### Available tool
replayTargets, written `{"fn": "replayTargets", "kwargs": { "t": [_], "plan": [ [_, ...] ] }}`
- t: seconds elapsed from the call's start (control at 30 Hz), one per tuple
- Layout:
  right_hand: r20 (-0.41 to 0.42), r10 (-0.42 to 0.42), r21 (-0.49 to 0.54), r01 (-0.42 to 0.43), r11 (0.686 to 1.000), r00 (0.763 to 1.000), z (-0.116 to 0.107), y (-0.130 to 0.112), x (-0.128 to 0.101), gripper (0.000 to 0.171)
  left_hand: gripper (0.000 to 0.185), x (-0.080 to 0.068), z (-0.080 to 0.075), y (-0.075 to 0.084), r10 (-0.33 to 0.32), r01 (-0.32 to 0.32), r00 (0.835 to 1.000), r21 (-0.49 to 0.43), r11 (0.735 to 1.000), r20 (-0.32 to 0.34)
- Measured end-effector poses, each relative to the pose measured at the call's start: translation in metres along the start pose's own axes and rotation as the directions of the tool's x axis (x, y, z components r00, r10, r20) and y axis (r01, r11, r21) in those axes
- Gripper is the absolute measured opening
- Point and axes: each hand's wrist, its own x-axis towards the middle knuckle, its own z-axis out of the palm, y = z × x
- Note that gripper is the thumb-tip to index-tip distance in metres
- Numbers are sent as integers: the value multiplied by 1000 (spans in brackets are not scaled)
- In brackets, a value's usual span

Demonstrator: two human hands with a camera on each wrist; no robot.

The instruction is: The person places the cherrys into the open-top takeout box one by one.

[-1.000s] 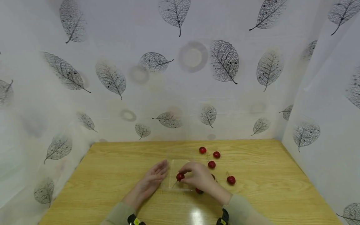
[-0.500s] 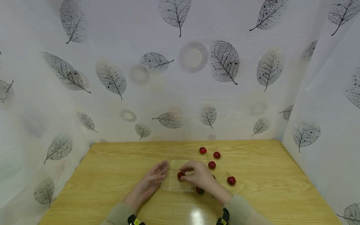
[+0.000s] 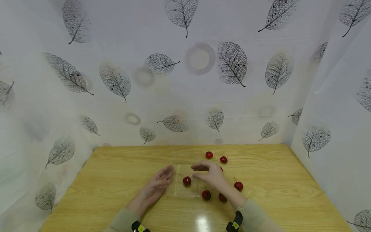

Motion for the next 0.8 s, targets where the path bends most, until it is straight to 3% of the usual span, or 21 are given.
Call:
{"fn": "replayTargets", "kwargs": {
  "t": [0.43,0.8],
  "plan": [
    [-74,96,72,-90,993,993,-37,14,-8,28,81,-1,-1,1,-4,4,1000,-24,1000,-5],
    [-151,139,43,-134,990,979,-68,29,-29,31,83,0,0,0,0,-1,1000,-32,999,-4]
  ]
}}
